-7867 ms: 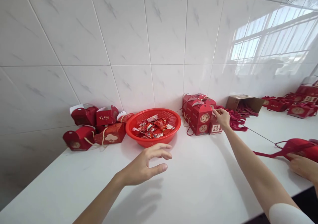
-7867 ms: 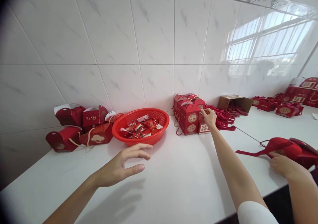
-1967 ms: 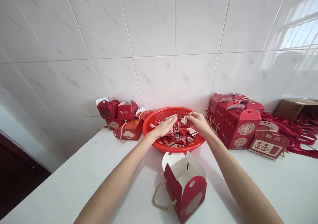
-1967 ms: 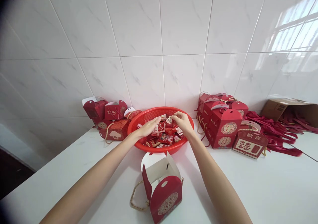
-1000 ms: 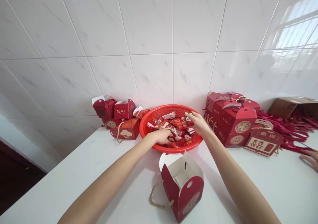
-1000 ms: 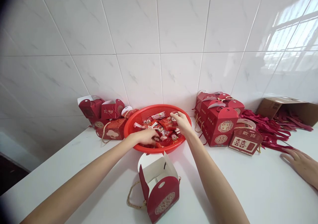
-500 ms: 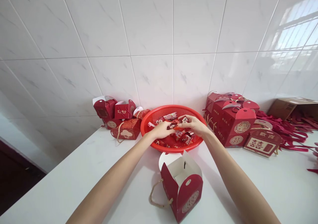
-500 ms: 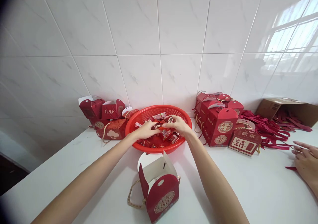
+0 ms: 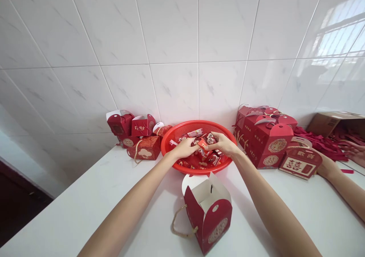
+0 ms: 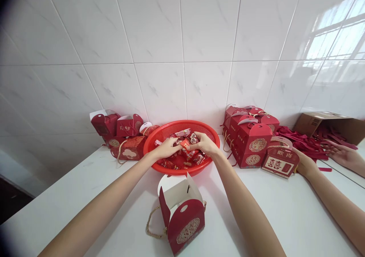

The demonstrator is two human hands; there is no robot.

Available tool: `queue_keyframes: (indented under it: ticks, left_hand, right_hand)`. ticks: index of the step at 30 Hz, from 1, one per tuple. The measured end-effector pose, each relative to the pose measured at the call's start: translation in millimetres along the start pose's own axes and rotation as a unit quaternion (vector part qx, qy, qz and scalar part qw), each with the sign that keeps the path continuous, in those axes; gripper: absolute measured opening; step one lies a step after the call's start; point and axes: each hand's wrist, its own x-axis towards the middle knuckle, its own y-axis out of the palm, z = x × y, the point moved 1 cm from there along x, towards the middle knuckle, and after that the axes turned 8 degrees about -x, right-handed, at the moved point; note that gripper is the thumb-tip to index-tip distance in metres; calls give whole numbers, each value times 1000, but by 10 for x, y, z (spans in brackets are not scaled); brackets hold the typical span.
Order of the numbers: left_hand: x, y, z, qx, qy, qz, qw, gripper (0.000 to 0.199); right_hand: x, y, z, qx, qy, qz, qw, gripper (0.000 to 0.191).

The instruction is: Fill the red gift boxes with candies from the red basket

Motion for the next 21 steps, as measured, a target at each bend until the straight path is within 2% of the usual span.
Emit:
queue_keyframes:
  ticks: [3,7,11,14,17,21]
  left_hand:
    - [7,4,7,-43,-9,-6,999,40]
    - [32,3,34,-74,0,-9,997,22]
    - [46,-9,51,-58,-15,-24,998,34]
    - [30,-17,21,-53,5,-11,999,29]
    - [10,-22,-17,-7,26,-2,1000,26]
    - [2,-16,-46,133,65,-14,989,27]
  right_hand:
    - [3,-5,-10,-5,4,-13,1000,36]
    - [17,-12,-39,-13,22,-4,1000,32]
    - [21,-5,-41,-21,38,28,999,32]
    - [22,-4,-46,-23,37,16,999,30]
    - [31,-5,-65,-8,30,-9,999,30]
    - [49,-3,-90,38,25,1,999,43]
